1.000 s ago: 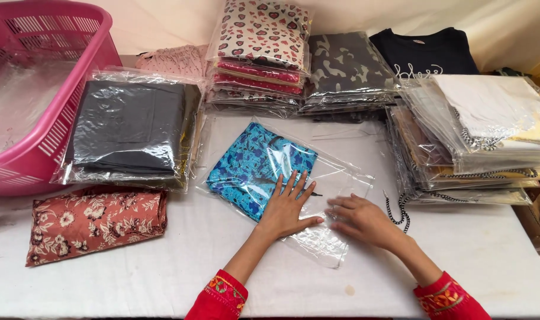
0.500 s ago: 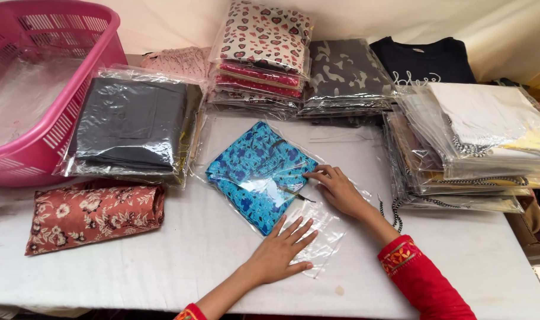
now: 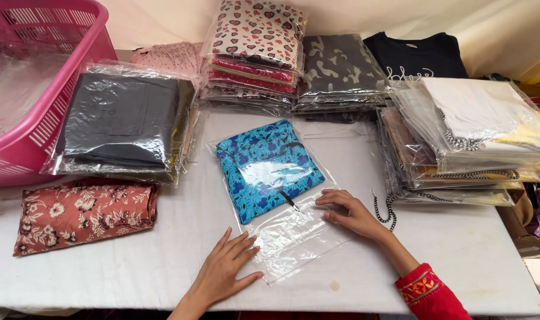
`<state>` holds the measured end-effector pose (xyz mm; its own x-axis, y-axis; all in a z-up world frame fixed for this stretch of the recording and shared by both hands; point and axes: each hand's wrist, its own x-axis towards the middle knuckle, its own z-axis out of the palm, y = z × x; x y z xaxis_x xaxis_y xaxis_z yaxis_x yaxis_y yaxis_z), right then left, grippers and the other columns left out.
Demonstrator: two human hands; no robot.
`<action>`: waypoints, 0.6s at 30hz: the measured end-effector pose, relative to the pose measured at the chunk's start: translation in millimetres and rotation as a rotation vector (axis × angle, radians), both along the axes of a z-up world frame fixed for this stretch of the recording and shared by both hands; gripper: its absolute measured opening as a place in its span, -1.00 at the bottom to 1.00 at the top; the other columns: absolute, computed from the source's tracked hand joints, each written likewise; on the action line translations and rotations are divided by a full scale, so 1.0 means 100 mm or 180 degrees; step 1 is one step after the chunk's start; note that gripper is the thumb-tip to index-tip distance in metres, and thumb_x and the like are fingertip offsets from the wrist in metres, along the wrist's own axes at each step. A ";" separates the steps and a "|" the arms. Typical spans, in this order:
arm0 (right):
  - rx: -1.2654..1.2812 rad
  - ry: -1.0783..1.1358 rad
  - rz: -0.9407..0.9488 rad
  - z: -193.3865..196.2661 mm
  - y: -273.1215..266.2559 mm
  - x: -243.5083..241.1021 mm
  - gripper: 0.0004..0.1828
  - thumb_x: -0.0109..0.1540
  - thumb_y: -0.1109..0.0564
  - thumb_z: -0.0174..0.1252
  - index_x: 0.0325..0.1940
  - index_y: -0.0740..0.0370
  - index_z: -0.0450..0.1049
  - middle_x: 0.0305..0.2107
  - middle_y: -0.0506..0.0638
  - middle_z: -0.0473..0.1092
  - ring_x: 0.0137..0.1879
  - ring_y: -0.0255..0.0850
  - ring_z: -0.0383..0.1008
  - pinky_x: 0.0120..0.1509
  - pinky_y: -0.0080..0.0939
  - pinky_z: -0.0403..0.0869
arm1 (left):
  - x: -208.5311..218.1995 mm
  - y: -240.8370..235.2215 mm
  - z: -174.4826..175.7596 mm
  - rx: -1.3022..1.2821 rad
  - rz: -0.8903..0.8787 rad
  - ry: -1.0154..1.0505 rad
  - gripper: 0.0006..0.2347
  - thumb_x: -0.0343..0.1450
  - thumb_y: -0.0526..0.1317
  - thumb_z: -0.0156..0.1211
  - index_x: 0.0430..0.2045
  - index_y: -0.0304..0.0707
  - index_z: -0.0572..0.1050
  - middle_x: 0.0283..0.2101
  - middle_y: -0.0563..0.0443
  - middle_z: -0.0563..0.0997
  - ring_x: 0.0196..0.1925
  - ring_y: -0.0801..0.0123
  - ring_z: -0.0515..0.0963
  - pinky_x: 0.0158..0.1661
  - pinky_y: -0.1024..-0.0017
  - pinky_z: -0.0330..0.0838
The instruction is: The person folds several patterned garments and places each one into a clear plastic bag. The person then stacks the packaged items on a pile of other packaged clothes on the table.
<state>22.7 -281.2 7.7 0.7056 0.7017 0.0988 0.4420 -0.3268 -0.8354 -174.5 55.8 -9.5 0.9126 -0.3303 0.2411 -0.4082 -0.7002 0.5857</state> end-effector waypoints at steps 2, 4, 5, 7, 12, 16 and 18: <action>0.0126 -0.0045 -0.0145 -0.02 -0.01 -0.02 -0.66 0.21 0.15 0.29 0.08 0.11 0.61 0.09 -0.02 0.50 0.33 -0.11 0.40 0.37 -0.09 0.43 | 0.03 -0.08 0.01 0.0437 0.0191 -0.0815 -0.69 0.36 0.03 0.38 -0.13 -0.07 0.60 0.07 0.09 0.58 0.30 0.24 0.45 0.41 -0.04 0.05; 0.0211 -0.0359 -0.0303 0.03 0.00 -0.09 -0.70 0.20 0.19 0.29 0.03 0.13 0.62 0.02 -0.02 0.53 0.22 -0.13 0.48 0.28 -0.13 0.48 | 0.21 -0.33 0.28 0.0334 0.0210 -0.0856 -0.66 0.35 0.01 0.38 -0.11 -0.15 0.60 0.09 0.01 0.59 0.26 0.22 0.46 0.37 0.00 0.08; 0.0287 -0.0667 -0.0458 0.06 0.01 -0.12 -0.73 0.19 0.24 0.29 -0.02 0.14 0.63 -0.05 -0.02 0.55 0.11 -0.15 0.56 0.19 -0.17 0.54 | 0.30 -0.45 0.41 0.0222 0.0234 -0.0892 -0.63 0.35 0.00 0.39 -0.09 -0.23 0.59 0.10 -0.08 0.59 0.22 0.20 0.47 0.34 0.05 0.11; 0.0456 -0.1042 -0.0668 -0.04 0.00 -0.20 -0.77 0.19 0.29 0.25 -0.08 0.19 0.60 -0.13 -0.01 0.56 0.02 -0.15 0.58 0.11 -0.20 0.53 | 0.47 -0.65 0.31 0.0548 0.0230 -0.1261 -0.59 0.29 -0.05 0.37 -0.07 -0.32 0.58 0.12 -0.18 0.58 0.25 0.08 0.46 0.24 0.09 0.21; 0.1069 -0.2254 -0.0942 -0.38 -0.04 -0.48 -0.86 0.17 0.38 0.15 -0.25 0.28 0.38 -0.26 -0.01 0.49 -0.18 -0.21 0.58 -0.10 -0.33 0.54 | 0.77 -0.80 -0.07 0.1591 0.0283 -0.1639 -0.62 0.33 -0.29 0.29 0.05 -0.40 0.54 0.16 -0.15 0.60 0.23 0.15 0.57 0.00 0.39 0.55; 0.0108 -0.3420 0.0545 0.05 0.22 -0.73 -0.79 0.14 0.25 0.23 -0.15 0.26 0.47 -0.20 0.06 0.54 -0.18 -0.15 0.53 -0.12 -0.19 0.52 | 0.69 -0.77 0.27 0.0290 0.0575 -0.1231 -0.66 0.35 -0.31 0.26 0.03 -0.42 0.56 0.07 -0.17 0.65 -0.06 0.21 0.70 -0.23 0.37 0.61; -0.0211 -0.3370 0.0764 0.19 0.32 -0.81 -0.71 0.13 0.21 0.20 -0.07 0.29 0.50 -0.17 0.07 0.54 -0.12 -0.10 0.56 -0.06 -0.14 0.56 | 0.66 -0.78 0.29 0.0136 0.0596 -0.1112 -0.67 0.35 -0.31 0.26 0.00 -0.40 0.57 0.02 -0.18 0.67 -0.11 0.20 0.72 -0.25 0.36 0.61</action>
<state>-58.1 -249.1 26.2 0.1285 0.8363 0.5330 0.9858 -0.1662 0.0230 -108.6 -21.7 19.9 0.8235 -0.1825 0.5372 -0.4406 -0.8022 0.4029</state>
